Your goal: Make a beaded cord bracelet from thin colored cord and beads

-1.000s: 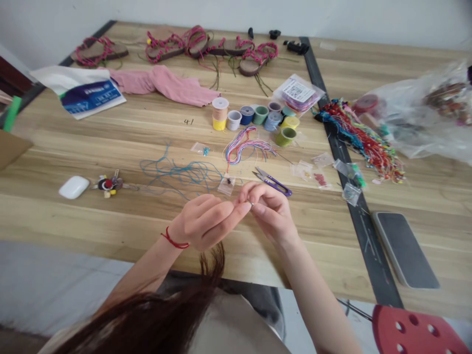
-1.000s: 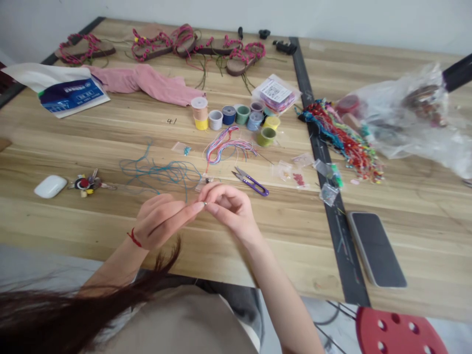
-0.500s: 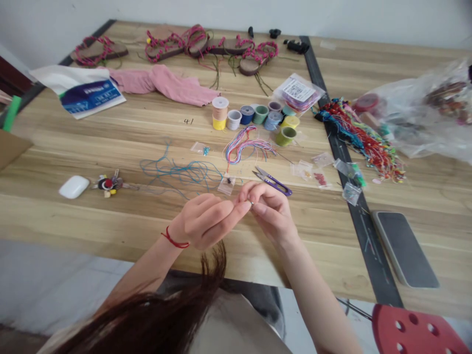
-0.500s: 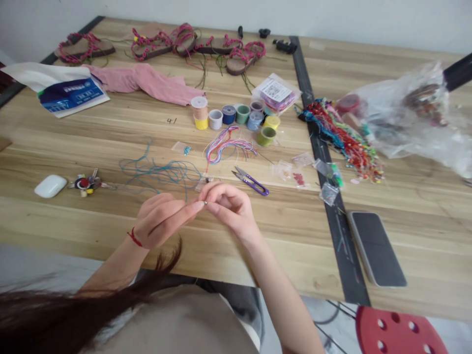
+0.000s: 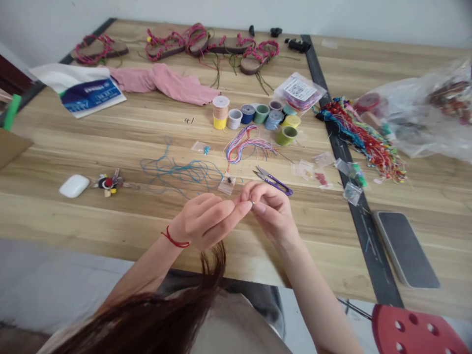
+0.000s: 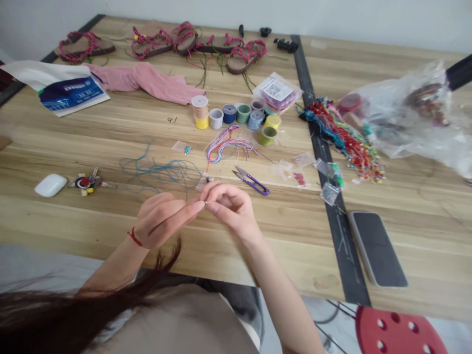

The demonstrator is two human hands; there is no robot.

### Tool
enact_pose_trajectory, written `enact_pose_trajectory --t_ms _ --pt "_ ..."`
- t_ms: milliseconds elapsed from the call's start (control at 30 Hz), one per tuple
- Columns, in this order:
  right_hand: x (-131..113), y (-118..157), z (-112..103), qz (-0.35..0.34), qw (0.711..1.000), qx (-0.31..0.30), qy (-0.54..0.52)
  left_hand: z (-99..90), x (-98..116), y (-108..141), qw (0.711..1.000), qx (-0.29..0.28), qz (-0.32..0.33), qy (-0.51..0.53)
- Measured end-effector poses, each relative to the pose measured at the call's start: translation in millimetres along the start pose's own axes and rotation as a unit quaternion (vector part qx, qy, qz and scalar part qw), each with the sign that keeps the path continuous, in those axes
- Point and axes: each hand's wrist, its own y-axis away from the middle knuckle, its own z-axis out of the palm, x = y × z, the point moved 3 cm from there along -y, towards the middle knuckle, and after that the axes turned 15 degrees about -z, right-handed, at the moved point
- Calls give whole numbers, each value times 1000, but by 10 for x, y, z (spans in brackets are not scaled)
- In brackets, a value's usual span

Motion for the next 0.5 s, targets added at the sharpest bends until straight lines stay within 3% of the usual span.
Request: enact_pose_trajectory --t_ms 200,500 --pt "19 -1 -11 15 1000 25 8 10 3 22 1000 -4 -2 10" --pt "-6 -19 -6 4 1000 9 -8 8 -1 17 1000 7 -5 7"
